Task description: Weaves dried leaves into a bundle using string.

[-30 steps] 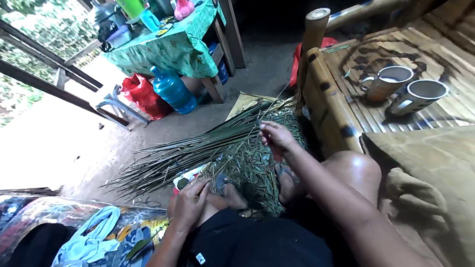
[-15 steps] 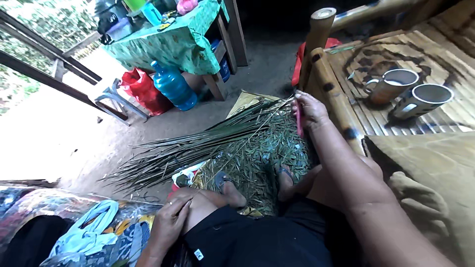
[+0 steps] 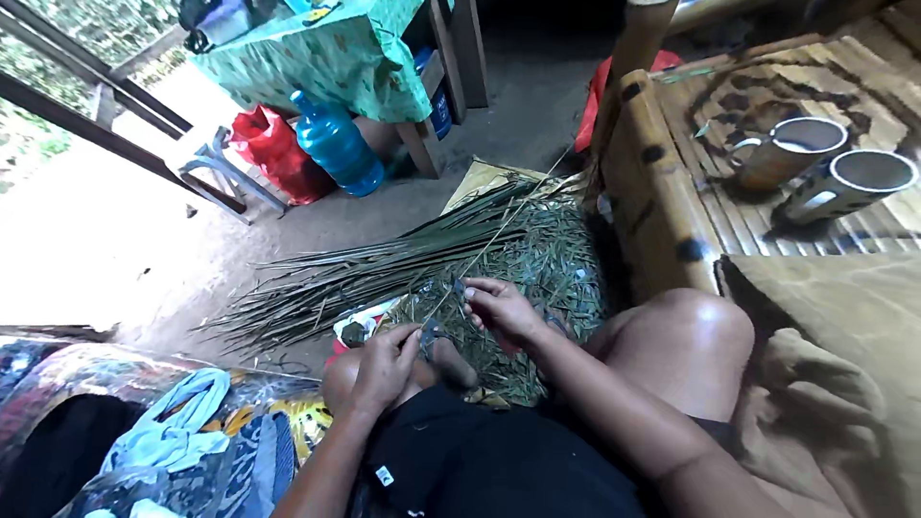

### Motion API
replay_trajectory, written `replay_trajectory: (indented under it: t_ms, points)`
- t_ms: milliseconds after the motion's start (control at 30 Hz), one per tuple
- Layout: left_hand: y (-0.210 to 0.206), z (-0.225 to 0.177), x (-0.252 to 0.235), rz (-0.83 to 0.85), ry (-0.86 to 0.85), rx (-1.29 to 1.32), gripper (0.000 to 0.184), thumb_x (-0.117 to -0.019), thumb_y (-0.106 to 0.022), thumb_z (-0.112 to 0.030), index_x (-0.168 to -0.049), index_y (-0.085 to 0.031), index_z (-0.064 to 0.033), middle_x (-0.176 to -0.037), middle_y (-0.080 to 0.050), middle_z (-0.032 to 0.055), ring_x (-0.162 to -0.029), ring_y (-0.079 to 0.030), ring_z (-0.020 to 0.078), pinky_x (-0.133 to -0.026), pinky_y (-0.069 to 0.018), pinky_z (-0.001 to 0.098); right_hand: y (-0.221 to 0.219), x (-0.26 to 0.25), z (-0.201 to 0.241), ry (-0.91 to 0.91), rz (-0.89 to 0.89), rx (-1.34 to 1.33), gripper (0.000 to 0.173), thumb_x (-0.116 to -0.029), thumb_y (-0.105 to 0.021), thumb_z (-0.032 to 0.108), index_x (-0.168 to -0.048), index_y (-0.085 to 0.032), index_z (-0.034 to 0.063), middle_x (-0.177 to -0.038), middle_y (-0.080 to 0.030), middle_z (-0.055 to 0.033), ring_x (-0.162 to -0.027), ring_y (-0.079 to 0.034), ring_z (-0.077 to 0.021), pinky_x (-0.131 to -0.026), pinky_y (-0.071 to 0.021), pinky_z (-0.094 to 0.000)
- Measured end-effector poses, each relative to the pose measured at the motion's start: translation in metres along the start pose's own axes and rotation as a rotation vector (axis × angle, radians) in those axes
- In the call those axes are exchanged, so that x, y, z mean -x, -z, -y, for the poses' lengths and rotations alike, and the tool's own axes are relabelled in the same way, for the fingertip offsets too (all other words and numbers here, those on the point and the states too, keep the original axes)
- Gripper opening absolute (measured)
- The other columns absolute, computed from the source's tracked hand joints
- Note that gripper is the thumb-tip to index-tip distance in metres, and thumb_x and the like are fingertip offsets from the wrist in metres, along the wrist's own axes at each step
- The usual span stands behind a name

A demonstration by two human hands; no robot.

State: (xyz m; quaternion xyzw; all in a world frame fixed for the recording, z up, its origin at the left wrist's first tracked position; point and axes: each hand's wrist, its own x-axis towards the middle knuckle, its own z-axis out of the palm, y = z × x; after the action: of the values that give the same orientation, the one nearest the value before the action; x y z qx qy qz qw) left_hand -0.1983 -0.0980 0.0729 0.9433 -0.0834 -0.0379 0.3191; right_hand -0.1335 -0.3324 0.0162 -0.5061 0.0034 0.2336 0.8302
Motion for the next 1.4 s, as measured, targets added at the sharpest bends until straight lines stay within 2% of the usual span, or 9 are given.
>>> replay_trajectory:
  t_ms: [233, 400, 600, 700, 833, 1033, 1233, 1333, 1400]
  points:
    - [0.011, 0.007, 0.023, 0.024, 0.009, 0.127, 0.025, -0.1035, -0.055, -0.02, -0.109, -0.076, -0.0089, -0.087, -0.073, -0.0039, -0.075, -0.067, -0.0002, -0.073, -0.0574, 0.0196, 0.045, -0.022, 0.045, 0.088, -0.209, 0.032, 0.035, -0.1071, -0.053, 0.022, -0.139, -0.056, 0.0081, -0.086, -0.066, -0.0021, -0.061, -0.059, -0.0077, -0.055, -0.0528, -0.0232]
    - [0.015, 0.012, 0.032, 0.042, 0.014, 0.178, 0.025, -0.1032, -0.054, -0.02, -0.109, -0.077, -0.0086, -0.083, -0.072, -0.0047, -0.071, -0.065, 0.0008, -0.068, -0.0567, 0.0195, 0.072, -0.034, 0.072, 0.173, -0.329, -0.083, 0.037, -0.1085, -0.049, 0.022, -0.143, -0.052, 0.0109, -0.082, -0.063, -0.0011, -0.06, -0.059, -0.0091, -0.055, -0.0531, -0.0248]
    - [0.009, 0.001, 0.019, 0.082, 0.035, 0.207, 0.027, -0.1054, -0.051, -0.02, -0.111, -0.074, -0.0088, -0.082, -0.07, -0.0057, -0.064, -0.063, 0.0019, -0.06, -0.0549, 0.0196, 0.026, -0.008, 0.033, 0.05, -0.053, 0.01, 0.032, -0.1069, -0.053, 0.016, -0.137, -0.058, 0.0047, -0.082, -0.066, -0.0064, -0.058, -0.059, -0.0105, -0.056, -0.0539, -0.0255]
    - [0.013, 0.0, 0.02, 0.098, 0.027, 0.154, 0.028, -0.1054, -0.05, -0.021, -0.112, -0.074, -0.0092, -0.082, -0.069, -0.0065, -0.065, -0.062, 0.0007, -0.062, -0.0545, 0.0188, 0.034, -0.012, 0.033, 0.068, -0.04, 0.016, 0.03, -0.1065, -0.054, 0.015, -0.133, -0.061, 0.0031, -0.08, -0.065, -0.0038, -0.058, -0.058, -0.0076, -0.055, -0.0523, -0.0225]
    - [0.022, 0.011, 0.034, 0.103, -0.004, 0.132, 0.029, -0.1045, -0.05, -0.023, -0.109, -0.076, -0.0111, -0.08, -0.069, -0.0068, -0.069, -0.064, 0.0012, -0.067, -0.0561, 0.0201, 0.068, -0.03, 0.063, 0.124, -0.194, 0.032, 0.036, -0.1072, -0.052, 0.02, -0.14, -0.056, 0.0061, -0.086, -0.067, -0.0026, -0.061, -0.06, -0.008, -0.055, -0.0529, -0.0238]
    - [0.027, 0.02, 0.054, 0.116, 0.041, 0.17, 0.029, -0.1042, -0.049, -0.023, -0.108, -0.076, -0.0124, -0.077, -0.067, -0.0068, -0.059, -0.059, 0.0035, -0.055, -0.0521, 0.0211, 0.114, -0.05, 0.111, 0.237, -0.335, -0.113, 0.036, -0.108, -0.049, 0.022, -0.142, -0.052, 0.0116, -0.079, -0.062, 0.0011, -0.059, -0.057, -0.0076, -0.054, -0.0508, -0.0234]
    - [0.032, 0.024, 0.057, 0.096, 0.038, 0.132, 0.029, -0.1043, -0.049, -0.023, -0.107, -0.076, -0.012, -0.08, -0.068, -0.0072, -0.068, -0.063, 0.0027, -0.066, -0.0551, 0.0209, 0.162, -0.065, 0.119, 0.385, -0.579, -0.279, 0.03, -0.108, -0.047, 0.023, -0.137, -0.052, 0.0139, -0.082, -0.062, 0.0023, -0.061, -0.057, -0.0076, -0.055, -0.0502, -0.0239]
    - [0.033, 0.024, 0.053, 0.091, 0.071, 0.103, 0.028, -0.1039, -0.049, -0.021, -0.108, -0.075, -0.0114, -0.081, -0.068, -0.0076, -0.071, -0.063, 0.0013, -0.069, -0.0554, 0.0205, 0.174, -0.059, 0.112, 0.351, -0.647, -0.261, 0.03, -0.1078, -0.048, 0.022, -0.136, -0.053, 0.0138, -0.084, -0.061, 0.0029, -0.061, -0.057, -0.007, -0.055, -0.0502, -0.0234]
    - [0.032, 0.025, 0.047, 0.086, 0.101, 0.078, 0.029, -0.1052, -0.048, -0.024, -0.11, -0.075, -0.0118, -0.081, -0.068, -0.0066, -0.067, -0.063, 0.0034, -0.065, -0.056, 0.023, 0.146, -0.044, 0.101, 0.237, -0.575, -0.105, 0.032, -0.1082, -0.047, 0.025, -0.138, -0.051, 0.0143, -0.084, -0.061, 0.0042, -0.062, -0.056, -0.0056, -0.055, -0.0499, -0.0227]
